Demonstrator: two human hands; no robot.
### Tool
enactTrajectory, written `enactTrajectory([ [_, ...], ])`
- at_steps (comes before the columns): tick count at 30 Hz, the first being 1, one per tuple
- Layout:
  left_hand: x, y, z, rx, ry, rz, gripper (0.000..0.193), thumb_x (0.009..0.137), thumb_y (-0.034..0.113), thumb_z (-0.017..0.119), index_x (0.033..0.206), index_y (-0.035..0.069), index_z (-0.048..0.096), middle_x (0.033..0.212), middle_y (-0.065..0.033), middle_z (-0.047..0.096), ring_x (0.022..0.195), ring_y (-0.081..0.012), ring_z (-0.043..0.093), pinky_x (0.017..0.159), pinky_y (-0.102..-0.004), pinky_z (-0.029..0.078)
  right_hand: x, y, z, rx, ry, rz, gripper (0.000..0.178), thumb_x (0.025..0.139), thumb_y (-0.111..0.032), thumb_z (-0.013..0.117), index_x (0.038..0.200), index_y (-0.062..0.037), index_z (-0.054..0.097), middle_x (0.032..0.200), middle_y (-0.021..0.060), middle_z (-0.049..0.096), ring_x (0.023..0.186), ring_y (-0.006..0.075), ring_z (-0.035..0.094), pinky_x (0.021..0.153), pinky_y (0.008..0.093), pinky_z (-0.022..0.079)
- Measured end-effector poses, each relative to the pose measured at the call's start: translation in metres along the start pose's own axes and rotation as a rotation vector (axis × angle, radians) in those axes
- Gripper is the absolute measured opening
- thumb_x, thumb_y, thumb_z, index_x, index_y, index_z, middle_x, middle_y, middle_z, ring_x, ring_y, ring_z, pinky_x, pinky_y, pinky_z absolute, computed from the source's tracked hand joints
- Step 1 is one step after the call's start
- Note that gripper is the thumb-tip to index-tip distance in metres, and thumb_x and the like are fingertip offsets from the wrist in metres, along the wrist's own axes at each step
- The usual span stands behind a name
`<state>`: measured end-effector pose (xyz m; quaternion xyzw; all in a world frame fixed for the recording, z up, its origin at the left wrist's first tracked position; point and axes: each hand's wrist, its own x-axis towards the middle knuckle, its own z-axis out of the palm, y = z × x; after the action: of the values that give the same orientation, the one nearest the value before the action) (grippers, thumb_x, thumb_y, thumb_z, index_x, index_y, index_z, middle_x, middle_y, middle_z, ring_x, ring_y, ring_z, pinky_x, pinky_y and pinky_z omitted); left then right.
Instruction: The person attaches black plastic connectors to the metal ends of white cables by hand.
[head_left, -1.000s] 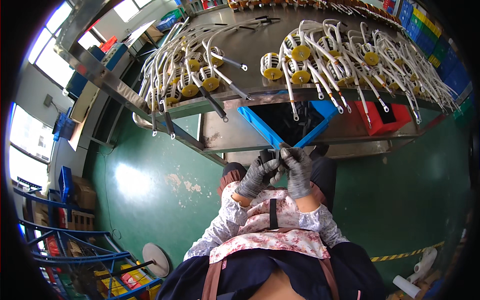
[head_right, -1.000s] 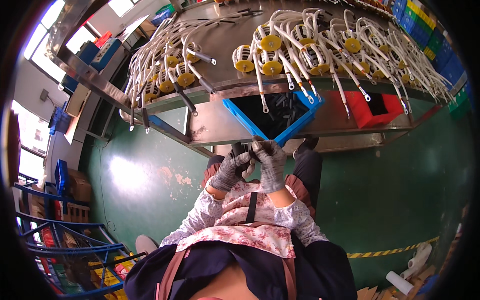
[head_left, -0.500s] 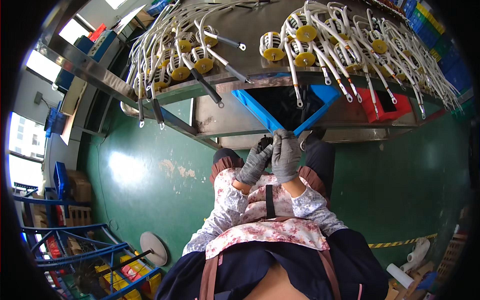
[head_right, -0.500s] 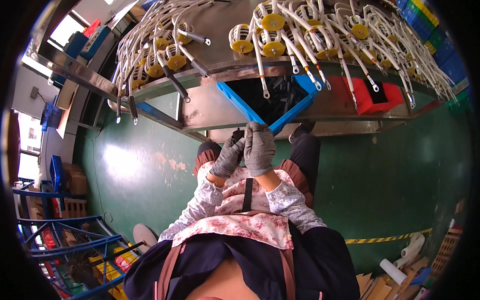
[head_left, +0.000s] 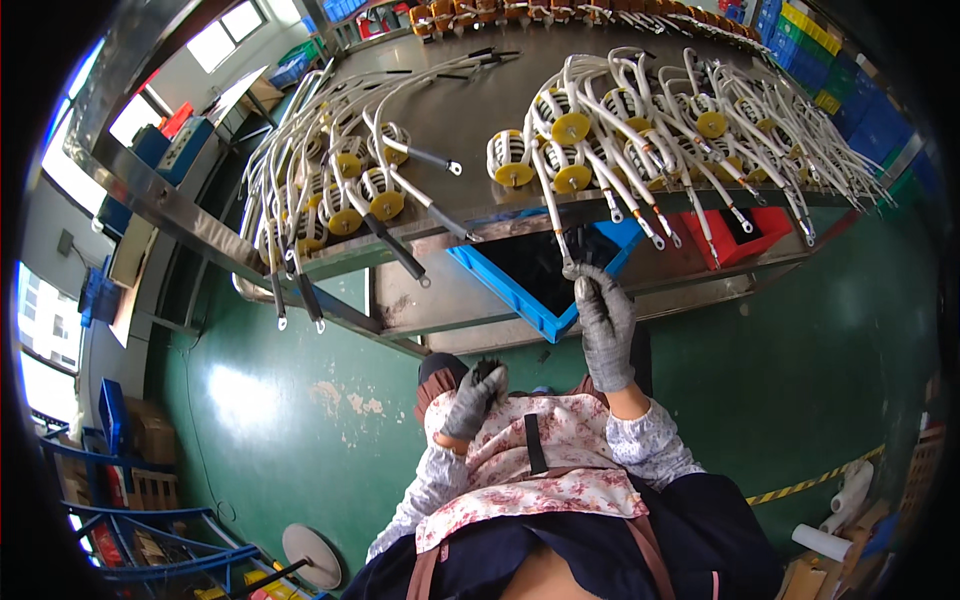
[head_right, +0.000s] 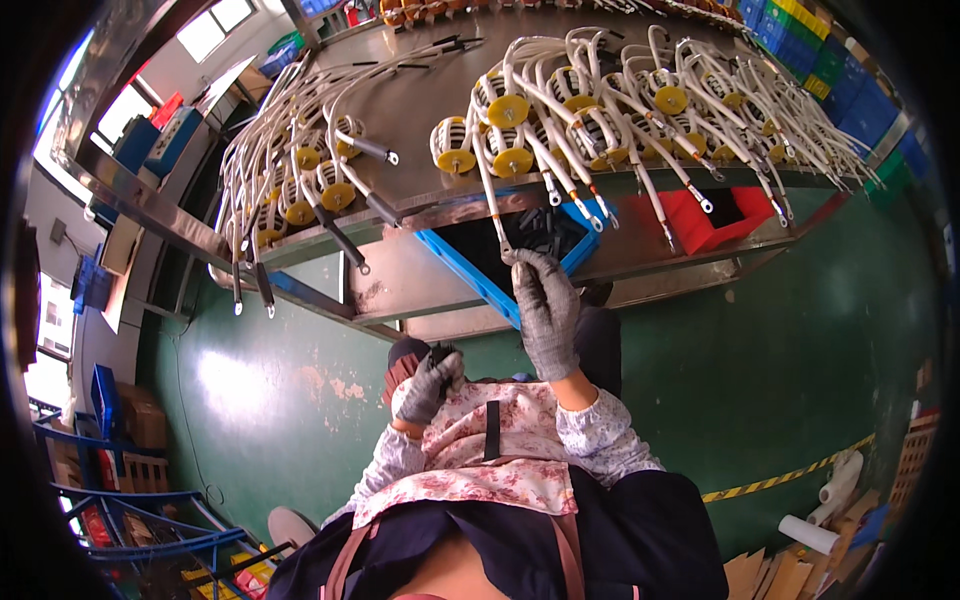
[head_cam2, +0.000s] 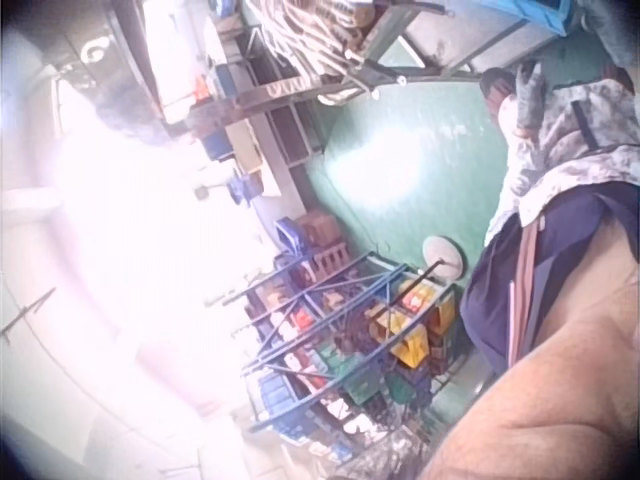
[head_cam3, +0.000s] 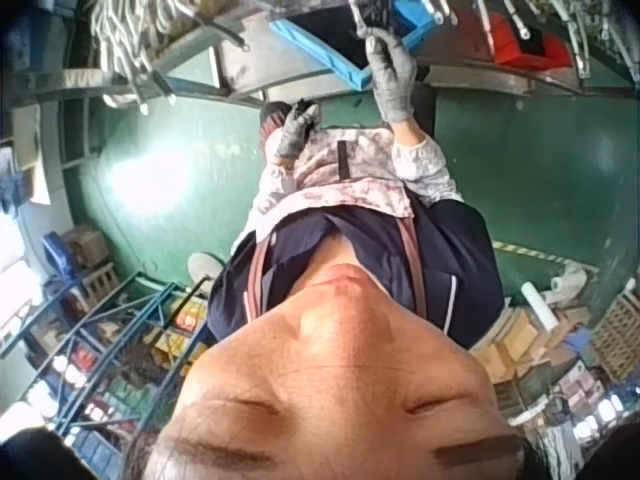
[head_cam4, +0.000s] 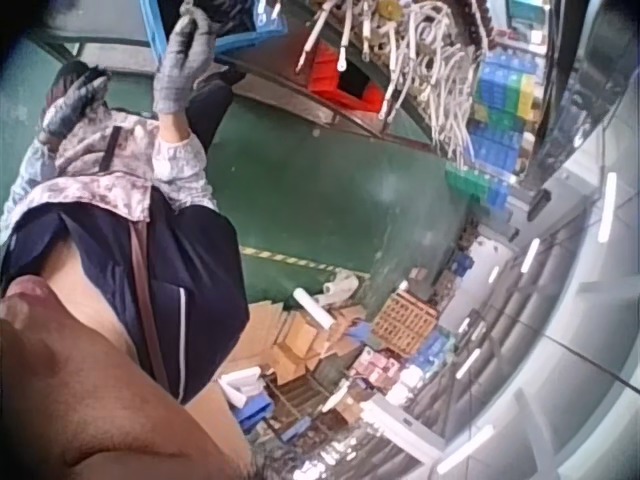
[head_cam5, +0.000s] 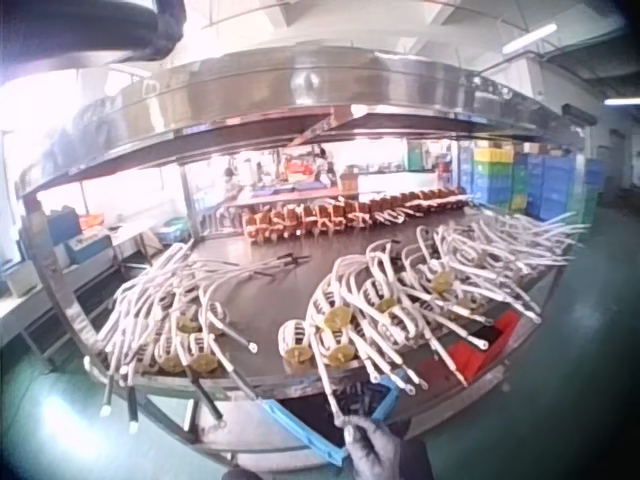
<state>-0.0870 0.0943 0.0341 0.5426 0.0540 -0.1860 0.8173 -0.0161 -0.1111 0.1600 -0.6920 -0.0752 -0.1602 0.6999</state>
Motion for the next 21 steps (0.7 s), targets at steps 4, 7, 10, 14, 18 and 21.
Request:
enactTrajectory([
  [4, -0.027, -0.019, -0.011, 0.092, 0.076, -0.064, 0.022, 0.094, 0.027, 0.055, 0.086, 0.006, 0.052, 0.066, 0.0010, 0.046, 0.056, -0.0106, 0.044, 0.050, -0.0235, 0.034, -0.004, -0.009, 0.006, -0.230, 0.043, -0.179, 0.034, 0.098, -0.028, 0.047, 0.116, -0.0020, 0.059, 0.106, 0.0129, 0.064, 0.091, 0.0197, 0.060, 0.083, 0.0314, 0.046],
  [7, -0.037, -0.026, -0.021, 0.205, 0.099, -0.090, 0.022, 0.093, 0.025, 0.058, 0.082, 0.006, 0.056, 0.065, 0.0008, 0.050, 0.054, -0.0099, 0.045, 0.050, -0.0229, 0.035, -0.005, -0.009, 0.014, -0.334, 0.093, -0.149, 0.026, 0.097, -0.020, 0.049, 0.112, -0.0025, 0.061, 0.096, 0.0150, 0.065, 0.079, 0.0223, 0.063, 0.073, 0.0319, 0.050],
  [10, -0.038, -0.028, -0.027, 0.305, 0.155, -0.105, 0.020, 0.093, 0.025, 0.059, 0.086, 0.006, 0.058, 0.066, 0.0017, 0.052, 0.054, -0.0086, 0.046, 0.049, -0.0221, 0.036, -0.003, -0.004, 0.023, -0.316, 0.174, -0.192, 0.022, 0.095, -0.017, 0.052, 0.108, -0.0022, 0.062, 0.092, 0.0144, 0.066, 0.076, 0.0233, 0.064, 0.068, 0.0323, 0.051],
  [14, -0.040, -0.022, -0.022, 0.182, 0.166, -0.088, 0.020, 0.092, 0.025, 0.059, 0.089, 0.005, 0.061, 0.067, 0.0026, 0.053, 0.055, -0.0075, 0.046, 0.050, -0.0217, 0.037, 0.005, 0.003, 0.033, -0.323, 0.263, -0.203, 0.020, 0.093, -0.016, 0.057, 0.105, -0.0016, 0.064, 0.089, 0.0163, 0.066, 0.075, 0.0272, 0.065, 0.067, 0.0343, 0.051],
  [18, -0.042, -0.009, -0.008, 0.219, 0.174, -0.067, 0.021, 0.092, 0.025, 0.059, 0.089, 0.004, 0.062, 0.067, 0.0026, 0.052, 0.056, -0.0078, 0.046, 0.052, -0.0221, 0.038, 0.029, 0.007, 0.041, -0.476, 0.333, -0.258, 0.024, 0.092, -0.019, 0.057, 0.104, 0.0010, 0.063, 0.088, 0.0189, 0.066, 0.076, 0.0321, 0.064, 0.069, 0.0381, 0.051],
  [21, -0.044, -0.005, -0.002, 0.316, 0.176, -0.031, 0.022, 0.092, 0.025, 0.059, 0.089, 0.004, 0.062, 0.067, 0.0025, 0.052, 0.056, -0.0080, 0.046, 0.053, -0.0226, 0.038, 0.044, 0.005, 0.043, -0.584, 0.338, -0.317, 0.028, 0.093, -0.022, 0.055, 0.107, 0.0019, 0.061, 0.090, 0.0199, 0.066, 0.080, 0.0331, 0.064, 0.071, 0.0388, 0.051],
])
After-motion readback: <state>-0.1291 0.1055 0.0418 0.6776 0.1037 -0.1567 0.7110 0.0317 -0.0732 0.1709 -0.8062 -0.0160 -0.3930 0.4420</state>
